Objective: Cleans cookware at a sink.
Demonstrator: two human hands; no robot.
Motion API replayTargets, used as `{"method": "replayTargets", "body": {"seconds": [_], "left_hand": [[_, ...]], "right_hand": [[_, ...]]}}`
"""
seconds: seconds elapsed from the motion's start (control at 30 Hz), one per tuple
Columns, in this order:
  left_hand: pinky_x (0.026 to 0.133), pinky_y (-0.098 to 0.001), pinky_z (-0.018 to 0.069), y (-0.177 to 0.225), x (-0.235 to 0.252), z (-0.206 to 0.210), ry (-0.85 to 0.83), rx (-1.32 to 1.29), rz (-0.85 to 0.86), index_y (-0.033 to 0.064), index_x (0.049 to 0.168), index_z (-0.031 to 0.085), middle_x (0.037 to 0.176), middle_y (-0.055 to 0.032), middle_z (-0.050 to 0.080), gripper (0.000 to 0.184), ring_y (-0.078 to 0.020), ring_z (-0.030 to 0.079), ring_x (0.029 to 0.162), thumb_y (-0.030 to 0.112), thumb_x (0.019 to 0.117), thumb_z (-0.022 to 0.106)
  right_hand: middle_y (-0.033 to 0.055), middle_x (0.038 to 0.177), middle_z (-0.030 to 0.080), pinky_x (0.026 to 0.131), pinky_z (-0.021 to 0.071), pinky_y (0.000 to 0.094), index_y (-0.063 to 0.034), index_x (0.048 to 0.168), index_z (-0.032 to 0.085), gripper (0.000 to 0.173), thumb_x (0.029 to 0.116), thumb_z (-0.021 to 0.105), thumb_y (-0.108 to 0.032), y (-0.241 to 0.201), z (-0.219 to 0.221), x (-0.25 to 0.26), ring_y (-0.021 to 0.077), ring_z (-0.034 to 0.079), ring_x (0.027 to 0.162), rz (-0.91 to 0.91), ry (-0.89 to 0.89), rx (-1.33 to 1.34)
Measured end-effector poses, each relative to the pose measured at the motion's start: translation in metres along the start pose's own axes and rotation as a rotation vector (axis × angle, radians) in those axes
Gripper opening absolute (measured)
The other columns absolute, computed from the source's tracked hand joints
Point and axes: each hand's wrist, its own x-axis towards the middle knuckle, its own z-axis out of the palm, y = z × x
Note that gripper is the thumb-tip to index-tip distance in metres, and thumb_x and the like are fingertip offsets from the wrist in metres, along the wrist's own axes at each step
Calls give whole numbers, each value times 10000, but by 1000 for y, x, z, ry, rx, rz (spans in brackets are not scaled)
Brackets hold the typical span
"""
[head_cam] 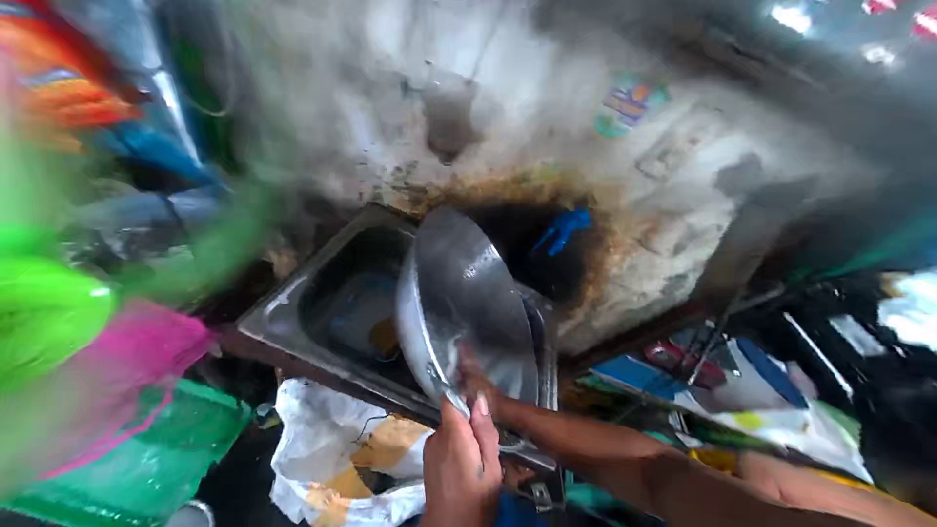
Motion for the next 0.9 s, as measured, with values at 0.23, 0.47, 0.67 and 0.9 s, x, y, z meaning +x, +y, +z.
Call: {"method": "replayTargets", "body": {"seconds": [0.23, 0.47, 0.67, 0.9], "left_hand": [[488, -275, 569, 8, 3, -11, -23, -91, -89, -9, 1162, 499, 618, 68, 545, 413, -61, 585, 504, 365, 1102, 337], [496, -305, 561, 3, -2, -8, -70, 91, -8, -62, 1232, 507, 674, 21, 582, 476, -83, 600, 541, 365, 1084, 356], [525, -282, 570, -14, 0, -10, -44, -210, -53, 0, 1127, 432, 633, 49, 507, 350, -86, 569, 520, 328, 1113, 310], [533, -259, 562, -19, -7, -5, -53, -212, -10, -16, 1157, 438, 668, 55, 513, 372, -65, 560, 539, 338, 1118, 329]], "right_hand": [[63, 1692, 288, 1291, 208, 436, -134, 1621, 324, 559, 1093, 437, -280, 32, -48, -36, 201, 263, 1560, -98, -305, -102], [157, 1689, 257, 1295, 194, 378, 10, 1604, 278, 614, 1077, 464, -246, -50, -7, -36, 209, 241, 1568, -295, -158, 384], [120, 1701, 244, 1245, 166, 632, -181, 1644, 260, 596, 1095, 360, -392, 61, -38, -10, 383, 231, 1556, 1, -217, -312], [59, 1691, 290, 1295, 208, 400, -116, 1618, 326, 526, 1124, 323, -298, -33, -22, -50, 172, 266, 1559, -237, -254, 256]]}}
